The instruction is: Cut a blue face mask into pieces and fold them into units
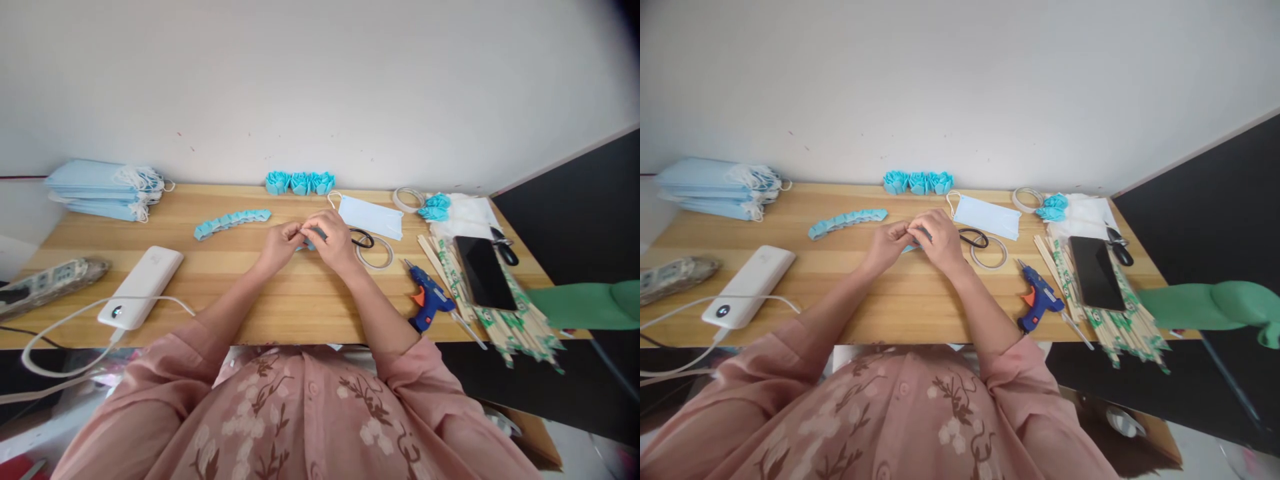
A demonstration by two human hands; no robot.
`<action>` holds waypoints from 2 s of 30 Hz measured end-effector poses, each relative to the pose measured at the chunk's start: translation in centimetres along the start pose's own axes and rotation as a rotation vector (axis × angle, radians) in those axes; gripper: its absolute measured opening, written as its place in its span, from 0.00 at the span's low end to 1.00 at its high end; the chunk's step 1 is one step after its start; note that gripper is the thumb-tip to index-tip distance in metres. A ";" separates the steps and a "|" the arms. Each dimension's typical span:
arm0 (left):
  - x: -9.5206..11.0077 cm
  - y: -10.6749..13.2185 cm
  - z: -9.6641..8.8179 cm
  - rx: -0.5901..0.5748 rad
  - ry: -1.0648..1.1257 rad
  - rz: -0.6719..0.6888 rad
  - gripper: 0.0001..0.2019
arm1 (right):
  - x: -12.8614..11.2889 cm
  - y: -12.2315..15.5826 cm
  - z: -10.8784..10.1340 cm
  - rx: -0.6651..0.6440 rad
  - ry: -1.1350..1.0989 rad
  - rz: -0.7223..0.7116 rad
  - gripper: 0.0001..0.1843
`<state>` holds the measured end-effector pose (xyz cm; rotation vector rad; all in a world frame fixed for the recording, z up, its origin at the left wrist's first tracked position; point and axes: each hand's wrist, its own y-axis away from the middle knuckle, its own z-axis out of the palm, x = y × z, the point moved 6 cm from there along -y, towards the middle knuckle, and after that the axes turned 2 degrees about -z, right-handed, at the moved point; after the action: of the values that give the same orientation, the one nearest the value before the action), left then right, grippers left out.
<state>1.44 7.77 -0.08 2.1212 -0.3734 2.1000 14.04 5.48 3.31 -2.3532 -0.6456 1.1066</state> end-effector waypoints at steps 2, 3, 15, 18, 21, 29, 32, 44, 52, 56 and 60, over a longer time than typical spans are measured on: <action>0.0 0.1 0.2 -0.012 0.010 -0.010 0.09 | -0.2 0.1 0.1 0.013 0.015 -0.010 0.08; -0.1 0.0 0.3 -0.014 0.024 -0.020 0.09 | -0.3 0.1 0.1 0.018 0.016 -0.011 0.08; -1.6 -1.0 -2.9 0.221 0.490 -0.159 0.12 | 0.9 1.7 -7.7 -0.155 0.474 0.300 0.07; -1.7 -1.0 -3.1 0.231 0.533 -0.197 0.11 | 1.8 4.5 -5.8 -0.416 0.661 0.271 0.15; -1.6 -1.1 -3.2 0.249 0.554 -0.198 0.09 | 2.3 5.6 -4.2 -0.482 0.738 0.220 0.18; -1.7 -1.2 -3.9 0.277 0.660 -0.271 0.07 | 2.7 4.1 -6.4 -0.209 0.422 0.387 0.31; -1.9 -1.4 -4.2 0.314 0.732 -0.323 0.02 | 1.5 4.1 -6.3 -0.140 -0.094 0.478 0.37; -1.7 -1.5 -4.5 0.330 0.963 -0.410 0.09 | -3.0 3.5 -0.1 -0.371 -1.059 0.670 0.29; -2.0 -1.5 -4.5 0.343 1.031 -0.446 0.07 | -0.8 4.3 1.5 -0.276 -1.075 0.747 0.29; -2.0 -1.5 -4.3 0.328 1.025 -0.445 0.09 | -0.8 4.3 1.4 -0.276 -1.096 0.749 0.28; -1.8 -1.4 -4.2 0.319 1.016 -0.448 0.10 | -0.8 4.3 1.4 -0.274 -1.111 0.758 0.28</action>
<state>-2.20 10.39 -1.70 0.8337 0.5218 2.6507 13.38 1.97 0.46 -2.0360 -0.1811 2.8755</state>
